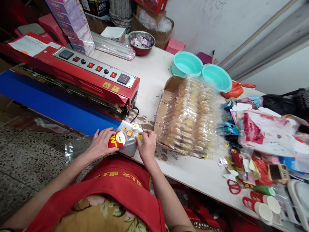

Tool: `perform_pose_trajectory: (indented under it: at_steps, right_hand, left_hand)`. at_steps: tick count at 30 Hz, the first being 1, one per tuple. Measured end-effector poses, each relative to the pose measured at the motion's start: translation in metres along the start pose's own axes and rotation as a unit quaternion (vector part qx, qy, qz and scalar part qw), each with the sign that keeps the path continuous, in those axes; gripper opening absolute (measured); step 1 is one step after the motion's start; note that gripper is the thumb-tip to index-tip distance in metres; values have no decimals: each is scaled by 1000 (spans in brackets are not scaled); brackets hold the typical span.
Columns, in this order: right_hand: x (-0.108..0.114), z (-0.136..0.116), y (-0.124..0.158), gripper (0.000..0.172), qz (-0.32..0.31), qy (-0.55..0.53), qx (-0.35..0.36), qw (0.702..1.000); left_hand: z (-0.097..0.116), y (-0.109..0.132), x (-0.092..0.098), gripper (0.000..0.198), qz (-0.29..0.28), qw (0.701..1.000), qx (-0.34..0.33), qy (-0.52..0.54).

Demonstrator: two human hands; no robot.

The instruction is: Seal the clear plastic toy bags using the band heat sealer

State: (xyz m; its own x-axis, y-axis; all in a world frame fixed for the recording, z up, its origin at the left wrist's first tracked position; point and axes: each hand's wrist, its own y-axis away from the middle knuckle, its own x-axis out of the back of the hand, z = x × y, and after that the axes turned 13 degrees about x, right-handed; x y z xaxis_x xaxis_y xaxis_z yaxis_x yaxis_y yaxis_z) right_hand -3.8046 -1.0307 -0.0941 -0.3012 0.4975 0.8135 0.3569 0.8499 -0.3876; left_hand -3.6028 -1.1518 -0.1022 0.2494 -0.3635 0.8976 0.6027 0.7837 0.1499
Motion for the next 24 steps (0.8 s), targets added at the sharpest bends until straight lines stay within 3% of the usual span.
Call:
perform_pose_trajectory:
  at_steps: [3, 8, 12, 17, 24]
  right_hand:
    - [-4, -15, -7, 17, -24, 8, 71, 997]
    - [-14, -38, -28, 14, -209, 18, 131, 969]
    - [-16, -44, -39, 20, -292, 46, 137, 945]
    - [-14, -47, -44, 22, -323, 65, 163, 930]
    - [-22, -41, -39, 25, -297, 88, 194, 931]
  left_hand:
    - [-1, -1, 0, 65, 2, 1000, -6, 0]
    - [-3, -1, -2, 66, -1, 1000, -11, -9]
    - [-3, 0, -3, 69, -5, 1000, -9, -1]
    - [-1, 1, 0, 69, -10, 1000, -2, 7]
    - [-1, -2, 0, 70, -12, 1000, 2, 9]
